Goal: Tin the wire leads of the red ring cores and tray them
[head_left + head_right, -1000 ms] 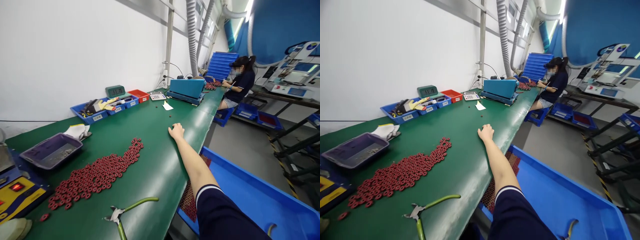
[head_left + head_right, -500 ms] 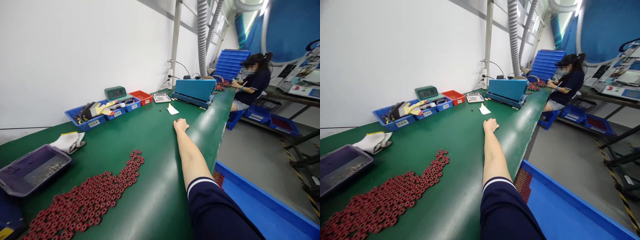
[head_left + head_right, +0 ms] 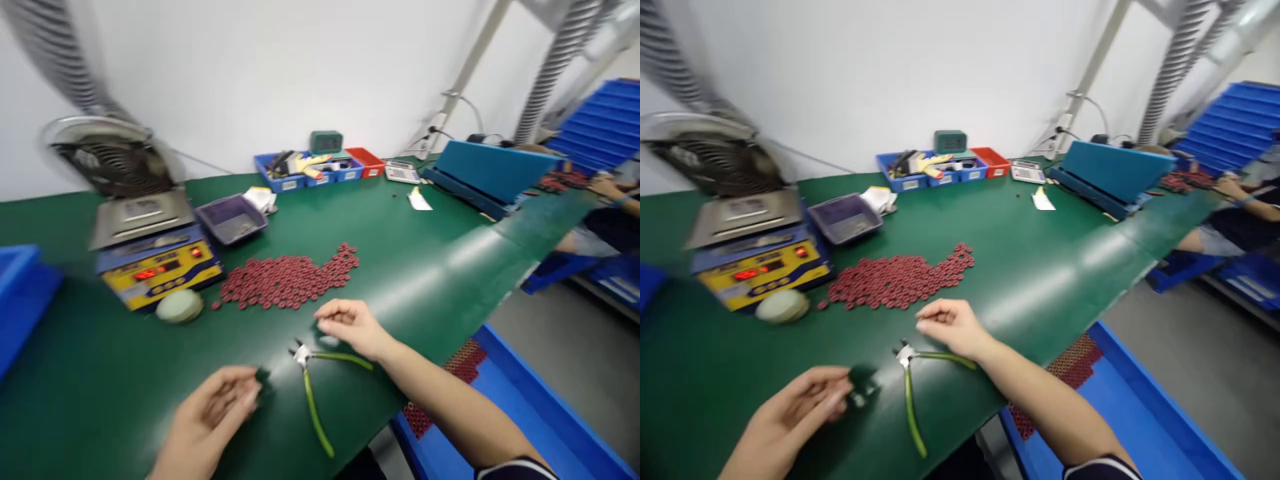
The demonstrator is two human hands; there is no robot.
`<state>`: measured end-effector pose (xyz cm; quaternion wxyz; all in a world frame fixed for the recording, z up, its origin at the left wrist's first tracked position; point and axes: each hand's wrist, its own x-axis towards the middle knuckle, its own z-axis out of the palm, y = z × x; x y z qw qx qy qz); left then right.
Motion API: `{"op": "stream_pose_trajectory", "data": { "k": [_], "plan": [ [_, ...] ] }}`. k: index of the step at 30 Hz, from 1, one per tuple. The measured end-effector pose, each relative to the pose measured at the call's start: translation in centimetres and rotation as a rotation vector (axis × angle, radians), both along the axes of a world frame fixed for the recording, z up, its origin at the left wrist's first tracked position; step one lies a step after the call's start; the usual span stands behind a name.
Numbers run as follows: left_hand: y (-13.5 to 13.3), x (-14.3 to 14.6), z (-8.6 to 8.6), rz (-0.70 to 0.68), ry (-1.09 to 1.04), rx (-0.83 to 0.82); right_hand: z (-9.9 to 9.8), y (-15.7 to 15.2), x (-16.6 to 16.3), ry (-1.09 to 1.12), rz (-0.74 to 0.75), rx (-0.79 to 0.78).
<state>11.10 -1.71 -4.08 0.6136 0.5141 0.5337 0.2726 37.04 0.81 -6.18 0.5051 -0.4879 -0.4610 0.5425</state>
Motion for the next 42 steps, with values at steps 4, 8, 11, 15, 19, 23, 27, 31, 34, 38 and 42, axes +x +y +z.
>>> {"op": "stream_pose_trajectory", "data": {
  "k": [4,8,11,15,19,23,27,31,34,38,42],
  "plan": [
    [0.1,-0.2,1.7,0.113,-0.33,-0.105,1.9,-1.9,-8.0,0.004,0.305,0.116],
    [-0.5,-2.3,1.5,0.231,-0.504,-0.183,2.4,-1.2,-12.5,-0.141,0.385,0.16],
    [-0.7,-3.9,0.5,0.291,-0.538,-0.219,1.7,-1.0,-14.2,-0.138,0.406,0.167],
    [-0.3,-4.9,-0.6,0.372,-0.587,-0.256,0.5,-1.0,-14.5,-0.026,0.383,0.086],
    [0.1,-5.0,-1.0,0.435,-0.575,-0.297,-0.3,-0.7,-14.1,0.03,0.386,-0.013],
    [0.1,-5.1,-1.1,0.444,-0.593,-0.32,-0.6,-0.6,-14.3,0.033,0.344,-0.055],
    [0.1,-5.1,-1.3,0.44,-0.587,-0.324,-0.6,-0.5,-14.5,0.005,0.316,-0.052],
    [0.1,-5.0,-1.4,0.434,-0.58,-0.331,-0.4,-0.6,-14.4,-0.051,0.321,0.021],
    [0.2,-5.0,-1.5,0.439,-0.574,-0.342,-0.3,-0.7,-14.3,-0.083,0.328,0.037],
    [0.1,-5.0,-1.6,0.428,-0.582,-0.344,-0.2,-0.7,-14.3,-0.083,0.321,0.044],
    [0.0,-4.9,-1.6,0.411,-0.582,-0.345,-0.3,-0.6,-14.3,-0.049,0.292,0.031]
  ]
}}
